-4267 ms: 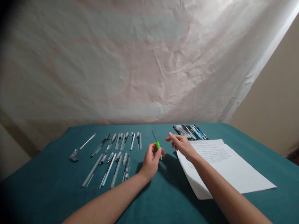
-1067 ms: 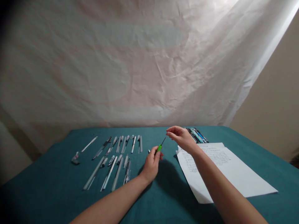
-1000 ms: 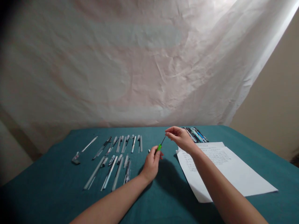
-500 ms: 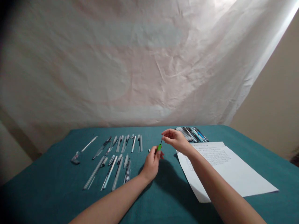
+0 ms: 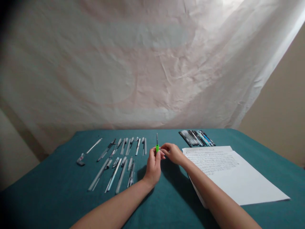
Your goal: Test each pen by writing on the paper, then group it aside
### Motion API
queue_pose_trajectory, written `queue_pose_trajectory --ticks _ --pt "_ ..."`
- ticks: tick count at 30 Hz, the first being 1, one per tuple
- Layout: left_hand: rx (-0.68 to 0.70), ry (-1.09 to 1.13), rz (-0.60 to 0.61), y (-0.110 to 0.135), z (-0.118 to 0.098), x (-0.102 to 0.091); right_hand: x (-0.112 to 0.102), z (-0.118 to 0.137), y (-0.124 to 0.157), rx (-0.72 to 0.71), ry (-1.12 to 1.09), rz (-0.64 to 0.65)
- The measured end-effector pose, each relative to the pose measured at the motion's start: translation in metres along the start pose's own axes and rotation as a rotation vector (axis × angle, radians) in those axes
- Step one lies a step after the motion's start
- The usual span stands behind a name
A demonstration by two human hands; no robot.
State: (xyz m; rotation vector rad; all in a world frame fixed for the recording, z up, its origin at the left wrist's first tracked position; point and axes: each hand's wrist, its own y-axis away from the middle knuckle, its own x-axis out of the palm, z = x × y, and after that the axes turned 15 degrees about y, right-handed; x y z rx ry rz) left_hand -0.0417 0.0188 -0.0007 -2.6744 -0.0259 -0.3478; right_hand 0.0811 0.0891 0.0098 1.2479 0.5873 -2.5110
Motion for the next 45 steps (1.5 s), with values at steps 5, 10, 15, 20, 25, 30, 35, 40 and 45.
queue_pose_trajectory --ticks 5,10,15,20,25,30,35,40,45 --pt "0.016 0.021 -0.023 -0.001 0.000 0.000 0.027 0.017 0.005 -0.190 0.156 -0.025" --pt "0.000 0.014 -0.039 -0.001 0.000 0.001 0.024 0.020 0.009 -0.194 0.232 0.002" --pt "-0.011 0.028 -0.035 -0.001 0.001 0.001 0.017 0.018 0.012 -0.202 0.254 0.086" --pt "-0.026 0.032 0.000 -0.002 0.004 0.000 -0.003 0.008 0.009 -0.138 0.287 0.091" --pt "-0.055 -0.044 0.061 -0.001 0.005 0.000 -0.051 0.008 0.006 0.060 -0.101 -0.107" --pt "-0.070 -0.076 0.104 0.000 0.005 0.001 -0.081 0.022 0.011 0.080 -0.597 -0.241" --pt "-0.066 -0.087 0.133 0.000 0.006 0.001 -0.080 0.026 0.010 0.083 -0.605 -0.355" --pt "-0.066 -0.098 0.139 0.000 0.005 0.001 -0.080 0.027 0.011 0.077 -0.604 -0.367" --pt "-0.073 -0.121 0.143 0.000 0.005 0.001 -0.080 0.032 0.013 0.087 -0.559 -0.341"
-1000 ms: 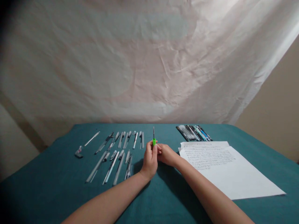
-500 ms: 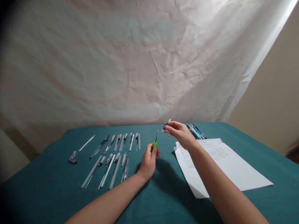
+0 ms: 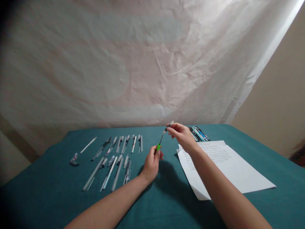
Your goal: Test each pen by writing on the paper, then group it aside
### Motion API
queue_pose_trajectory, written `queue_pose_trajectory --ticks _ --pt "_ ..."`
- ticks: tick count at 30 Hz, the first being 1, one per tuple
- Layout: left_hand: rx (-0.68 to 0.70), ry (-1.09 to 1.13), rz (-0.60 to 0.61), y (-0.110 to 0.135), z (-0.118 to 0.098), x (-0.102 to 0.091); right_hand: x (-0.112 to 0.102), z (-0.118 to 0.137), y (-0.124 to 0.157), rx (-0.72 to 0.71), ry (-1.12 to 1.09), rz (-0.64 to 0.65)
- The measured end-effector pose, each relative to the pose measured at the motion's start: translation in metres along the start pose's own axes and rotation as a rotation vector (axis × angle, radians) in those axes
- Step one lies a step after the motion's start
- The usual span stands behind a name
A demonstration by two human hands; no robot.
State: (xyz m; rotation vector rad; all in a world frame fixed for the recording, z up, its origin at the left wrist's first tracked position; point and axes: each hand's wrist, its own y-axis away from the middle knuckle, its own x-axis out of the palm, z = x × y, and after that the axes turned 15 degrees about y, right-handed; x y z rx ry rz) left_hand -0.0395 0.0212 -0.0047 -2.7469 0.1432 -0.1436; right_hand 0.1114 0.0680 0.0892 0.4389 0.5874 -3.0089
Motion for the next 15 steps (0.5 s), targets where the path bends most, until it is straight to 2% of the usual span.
queue_pose_trajectory --ticks 11,15 --pt "0.000 -0.005 0.035 -0.0007 0.0011 -0.0011 0.0067 -0.0054 0.0030 -0.021 0.149 0.325" --pt "0.002 0.010 0.032 -0.0003 -0.0004 -0.0003 0.0059 -0.0035 0.0045 -0.020 0.156 0.379"
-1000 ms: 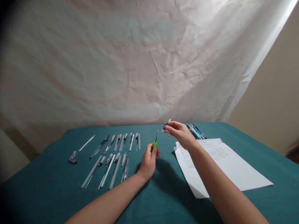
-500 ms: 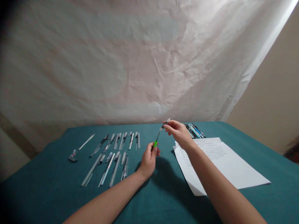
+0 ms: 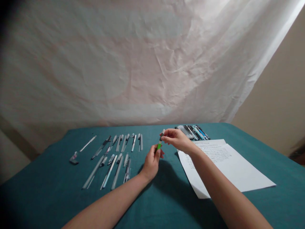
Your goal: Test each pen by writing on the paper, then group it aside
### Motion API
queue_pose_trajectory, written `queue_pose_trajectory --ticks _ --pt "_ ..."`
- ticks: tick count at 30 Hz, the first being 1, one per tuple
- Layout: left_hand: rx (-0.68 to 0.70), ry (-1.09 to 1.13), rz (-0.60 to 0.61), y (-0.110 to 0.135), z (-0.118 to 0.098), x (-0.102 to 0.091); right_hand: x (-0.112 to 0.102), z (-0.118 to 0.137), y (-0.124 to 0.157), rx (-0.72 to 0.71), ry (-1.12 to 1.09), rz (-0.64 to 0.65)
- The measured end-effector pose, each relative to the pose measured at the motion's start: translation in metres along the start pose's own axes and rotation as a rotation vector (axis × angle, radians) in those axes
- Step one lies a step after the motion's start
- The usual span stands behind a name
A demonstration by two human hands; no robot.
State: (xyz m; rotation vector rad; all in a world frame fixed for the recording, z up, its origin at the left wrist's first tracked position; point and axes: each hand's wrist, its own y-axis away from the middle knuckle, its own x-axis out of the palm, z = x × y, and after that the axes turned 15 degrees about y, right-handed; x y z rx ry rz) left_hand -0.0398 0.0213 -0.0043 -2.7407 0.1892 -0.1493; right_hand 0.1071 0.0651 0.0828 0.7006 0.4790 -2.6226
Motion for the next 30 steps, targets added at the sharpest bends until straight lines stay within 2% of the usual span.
queue_pose_trajectory --ticks 8,14,21,30 --pt "-0.011 -0.019 -0.013 0.001 -0.002 -0.001 -0.002 -0.007 -0.002 0.021 -0.013 0.045" --pt "-0.009 -0.047 0.023 0.000 -0.001 -0.003 0.001 -0.008 -0.003 0.000 0.039 0.035" --pt "0.006 -0.068 0.027 0.000 0.000 -0.001 -0.002 -0.009 -0.001 0.043 0.036 0.063" --pt "-0.067 0.063 0.129 0.003 -0.003 0.001 -0.013 -0.009 0.005 0.057 0.013 0.139"
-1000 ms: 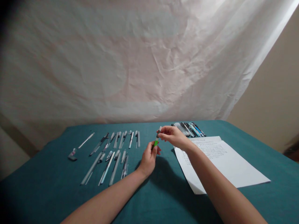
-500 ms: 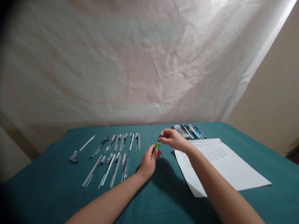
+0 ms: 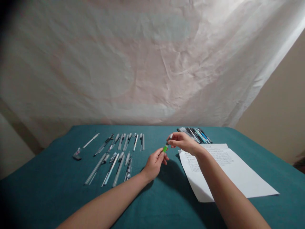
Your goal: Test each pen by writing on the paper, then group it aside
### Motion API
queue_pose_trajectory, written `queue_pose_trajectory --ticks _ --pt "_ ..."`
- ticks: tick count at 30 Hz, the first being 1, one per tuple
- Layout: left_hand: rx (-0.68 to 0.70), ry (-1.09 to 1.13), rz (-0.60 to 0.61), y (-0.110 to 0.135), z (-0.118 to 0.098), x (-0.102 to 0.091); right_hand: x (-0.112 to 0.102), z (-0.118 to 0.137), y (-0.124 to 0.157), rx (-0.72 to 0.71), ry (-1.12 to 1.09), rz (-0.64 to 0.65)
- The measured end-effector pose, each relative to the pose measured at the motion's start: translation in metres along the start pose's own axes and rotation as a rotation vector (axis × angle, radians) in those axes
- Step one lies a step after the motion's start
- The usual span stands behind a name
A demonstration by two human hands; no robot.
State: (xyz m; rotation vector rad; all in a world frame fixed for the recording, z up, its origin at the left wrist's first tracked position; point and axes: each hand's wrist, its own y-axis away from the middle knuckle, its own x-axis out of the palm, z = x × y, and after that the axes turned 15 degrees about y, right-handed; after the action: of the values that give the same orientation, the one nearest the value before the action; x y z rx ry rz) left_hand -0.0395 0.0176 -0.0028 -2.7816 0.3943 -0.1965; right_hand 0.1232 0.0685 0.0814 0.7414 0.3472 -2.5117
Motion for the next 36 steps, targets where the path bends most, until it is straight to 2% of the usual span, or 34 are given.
queue_pose_trajectory --ticks 11,21,24,26,30,33,36 --pt "0.089 -0.131 -0.063 -0.002 0.000 -0.005 -0.002 -0.008 -0.002 0.067 0.175 -0.028" --pt "0.137 -0.125 -0.099 -0.003 0.002 -0.005 -0.003 -0.010 0.002 0.113 0.255 -0.001" --pt "0.111 -0.098 -0.110 -0.004 0.002 -0.004 -0.005 -0.008 0.003 0.122 0.210 0.008" --pt "0.093 -0.077 -0.104 -0.004 0.002 -0.005 -0.009 -0.006 0.004 0.106 0.157 0.012" --pt "0.085 -0.080 -0.082 -0.003 0.003 -0.006 -0.015 -0.002 0.009 -0.030 0.122 0.047" --pt "0.084 -0.091 -0.073 -0.003 0.005 -0.007 -0.012 -0.004 0.007 -0.040 0.242 0.030" --pt "0.087 -0.091 -0.078 -0.003 0.007 -0.008 -0.005 -0.009 0.001 0.026 0.468 -0.099"
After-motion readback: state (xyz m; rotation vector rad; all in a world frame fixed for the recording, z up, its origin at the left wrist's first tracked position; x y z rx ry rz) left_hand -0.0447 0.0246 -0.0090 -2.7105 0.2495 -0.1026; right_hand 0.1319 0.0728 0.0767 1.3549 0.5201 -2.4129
